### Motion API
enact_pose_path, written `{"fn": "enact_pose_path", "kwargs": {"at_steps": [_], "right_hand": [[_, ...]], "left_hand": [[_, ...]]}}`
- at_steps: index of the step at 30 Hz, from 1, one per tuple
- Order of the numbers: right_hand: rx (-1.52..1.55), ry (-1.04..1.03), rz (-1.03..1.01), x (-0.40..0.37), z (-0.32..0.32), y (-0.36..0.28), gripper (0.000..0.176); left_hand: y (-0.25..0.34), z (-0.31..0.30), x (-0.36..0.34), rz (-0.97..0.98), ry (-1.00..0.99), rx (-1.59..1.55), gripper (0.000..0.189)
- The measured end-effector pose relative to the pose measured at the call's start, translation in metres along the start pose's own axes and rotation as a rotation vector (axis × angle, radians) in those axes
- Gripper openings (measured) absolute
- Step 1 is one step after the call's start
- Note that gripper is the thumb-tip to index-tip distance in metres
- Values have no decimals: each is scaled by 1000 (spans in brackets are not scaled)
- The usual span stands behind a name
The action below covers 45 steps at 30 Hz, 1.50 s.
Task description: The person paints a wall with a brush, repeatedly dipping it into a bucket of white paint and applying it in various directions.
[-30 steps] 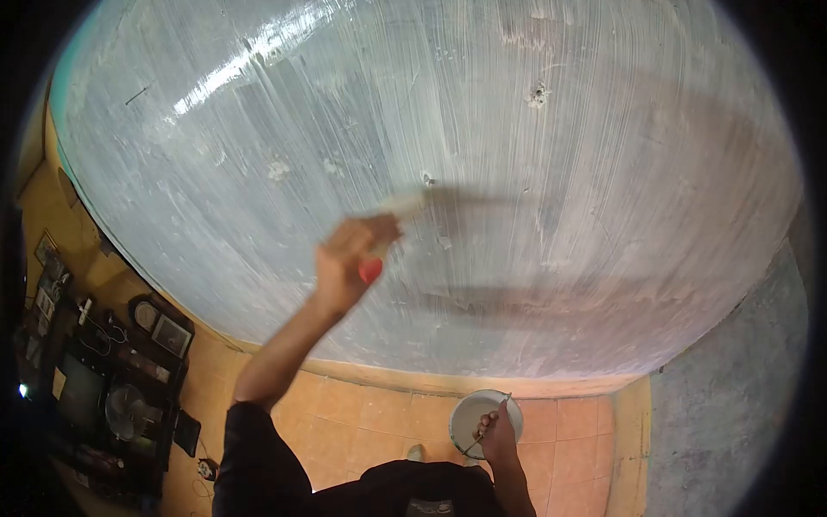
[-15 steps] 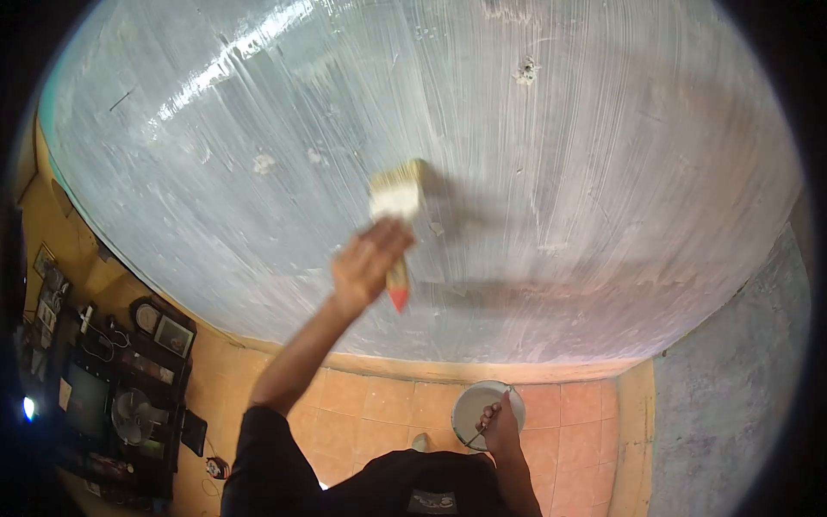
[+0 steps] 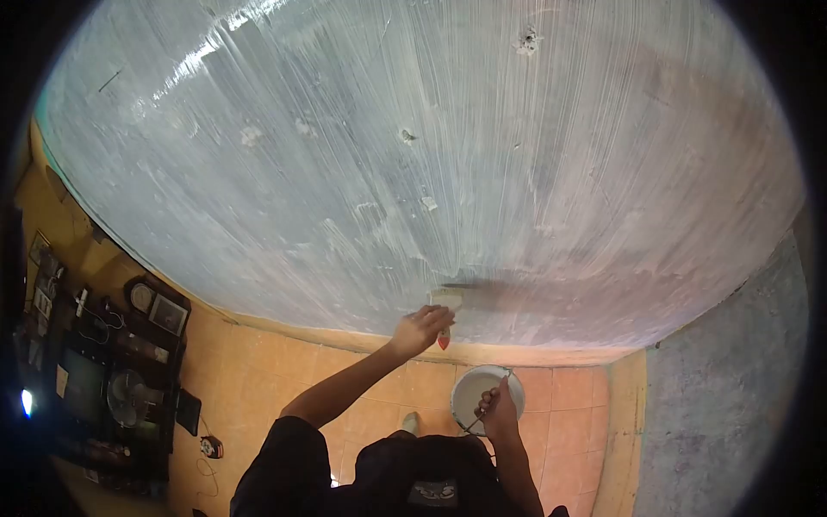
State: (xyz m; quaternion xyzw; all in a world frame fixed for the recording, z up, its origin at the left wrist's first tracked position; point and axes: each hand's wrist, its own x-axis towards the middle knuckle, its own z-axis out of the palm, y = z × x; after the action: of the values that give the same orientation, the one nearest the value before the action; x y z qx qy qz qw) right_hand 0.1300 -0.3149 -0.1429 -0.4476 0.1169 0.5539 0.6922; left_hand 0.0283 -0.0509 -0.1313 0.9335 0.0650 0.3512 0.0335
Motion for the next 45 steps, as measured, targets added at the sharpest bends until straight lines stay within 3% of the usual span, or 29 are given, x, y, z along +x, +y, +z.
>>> {"fn": "enact_pose_path", "kwargs": {"at_steps": [6,10,13,15,20,23,25,31,35,38,40,45], "right_hand": [[0,20,0,0,-6,3,47],[5,3,5,2,-4,6,46],[1,-16,1,1,1,10,45],[-5,-23,-13,0,7,10,44],[13,-17,-6,3,10,15,44],[22,-8,1,2,14,20,44],[26,-19,4,3,15,24,45],[43,-5,23,2,18,27,46],[24,-12,24,10,9,35,46],[21,-11,30,15,0,44,46],[18,-10,20,16,0,43,46],[70,62,34,23,-8,39,47]], "left_hand": [[-29,-124,75,-137,176,-39,35],[-42,-226,146,13,350,100,34],[-42,-295,210,196,470,318,17],[-34,-329,241,116,531,142,21],[-30,-390,291,261,708,301,21],[-39,-389,294,327,781,387,22],[-44,-364,276,308,701,441,25],[-69,-243,137,518,226,581,33],[-67,-191,69,523,44,350,30],[-61,-174,67,452,-63,184,28],[-55,-179,87,273,-141,110,25],[-37,-214,168,258,-62,97,25]]}}
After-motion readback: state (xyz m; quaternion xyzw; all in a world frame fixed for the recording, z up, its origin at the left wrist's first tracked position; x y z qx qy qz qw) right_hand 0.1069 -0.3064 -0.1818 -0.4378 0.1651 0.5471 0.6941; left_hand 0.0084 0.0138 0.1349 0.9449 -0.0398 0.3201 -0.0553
